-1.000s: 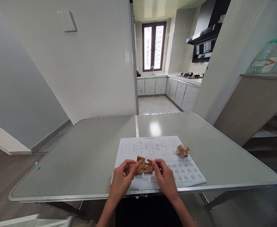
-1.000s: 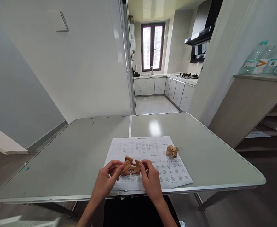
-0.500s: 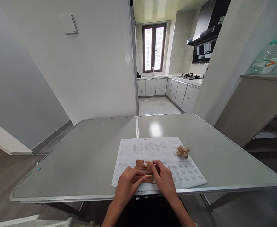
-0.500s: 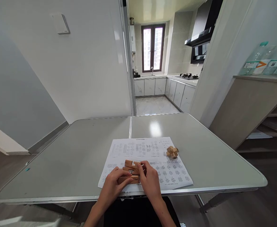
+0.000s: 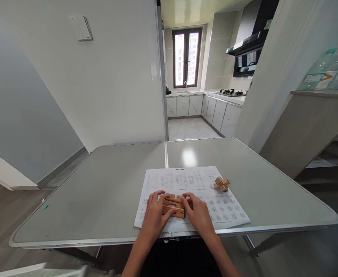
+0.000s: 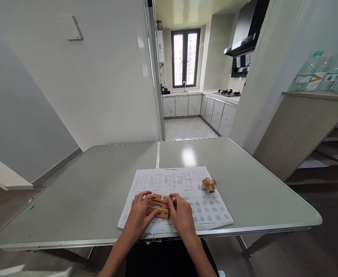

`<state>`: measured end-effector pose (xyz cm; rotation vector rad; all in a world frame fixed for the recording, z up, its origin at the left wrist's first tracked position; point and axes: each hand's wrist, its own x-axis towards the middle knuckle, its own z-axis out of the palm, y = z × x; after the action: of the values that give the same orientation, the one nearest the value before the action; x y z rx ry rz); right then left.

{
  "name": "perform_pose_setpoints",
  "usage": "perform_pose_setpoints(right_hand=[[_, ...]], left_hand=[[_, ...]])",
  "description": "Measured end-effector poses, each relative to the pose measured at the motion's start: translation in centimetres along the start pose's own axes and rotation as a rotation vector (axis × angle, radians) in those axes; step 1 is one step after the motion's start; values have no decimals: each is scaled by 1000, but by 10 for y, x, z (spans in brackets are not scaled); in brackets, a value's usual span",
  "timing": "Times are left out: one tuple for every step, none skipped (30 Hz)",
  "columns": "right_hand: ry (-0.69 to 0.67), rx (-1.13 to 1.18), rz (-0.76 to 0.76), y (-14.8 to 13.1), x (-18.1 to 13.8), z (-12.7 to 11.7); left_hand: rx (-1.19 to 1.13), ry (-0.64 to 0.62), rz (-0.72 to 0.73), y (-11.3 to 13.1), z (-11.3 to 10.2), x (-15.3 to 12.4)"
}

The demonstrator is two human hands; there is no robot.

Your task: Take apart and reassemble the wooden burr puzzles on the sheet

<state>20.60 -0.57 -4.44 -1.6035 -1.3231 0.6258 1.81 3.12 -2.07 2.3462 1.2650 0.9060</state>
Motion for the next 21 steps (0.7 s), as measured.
perform_pose_setpoints(right_hand=[[0, 4, -8, 1, 0, 0], [1, 10, -13, 1, 0, 1], [1, 22, -14, 2, 0, 1], [0, 35, -14, 2, 0, 1], [0, 49, -13, 3, 0, 0], [-1, 62, -13, 3, 0, 0], [1, 74, -13, 3, -1, 0], [3, 85, -13, 2, -1, 0], [7, 97, -13, 2, -2, -1], [10, 110, -12, 2, -2, -1], [10, 126, -10, 1, -3, -1], [4, 140, -8, 1, -3, -1], [-2, 152, -4, 1, -4, -1], [-10, 160, -1, 1, -4, -1], [-13, 165, 2, 1, -5, -2], [-13, 168, 3, 1, -5, -2], [-10, 168, 3, 1, -5, -2], [-9, 166, 3, 1, -5, -1], [-8, 165, 0, 1, -5, -1], [-6, 163, -4, 1, -5, -1], [-3, 160, -11, 1, -6, -1]], left_hand=[[11, -9, 23, 1, 0, 1], [18, -24, 47, 2, 1, 1], [24, -43, 71, 4, 2, 2], [32, -68, 94, 6, 4, 2], [43, -94, 116, 8, 6, 2], [62, -122, 138, 9, 9, 2], [88, -149, 160, 10, 13, 2], [121, -174, 178, 10, 17, 3], [160, -196, 193, 10, 21, 3], [202, -215, 205, 10, 25, 4], [244, -230, 213, 9, 28, 4], [284, -243, 221, 8, 31, 5], [320, -250, 226, 7, 33, 5], [351, -254, 233, 6, 35, 5], [375, -256, 240, 6, 35, 6], [393, -255, 246, 5, 36, 6], [406, -253, 248, 4, 36, 7], [416, -251, 246, 2, 36, 8], [426, -248, 236, 0, 37, 9], [437, -246, 222, -3, 37, 12], [449, -242, 201, -7, 37, 14]])
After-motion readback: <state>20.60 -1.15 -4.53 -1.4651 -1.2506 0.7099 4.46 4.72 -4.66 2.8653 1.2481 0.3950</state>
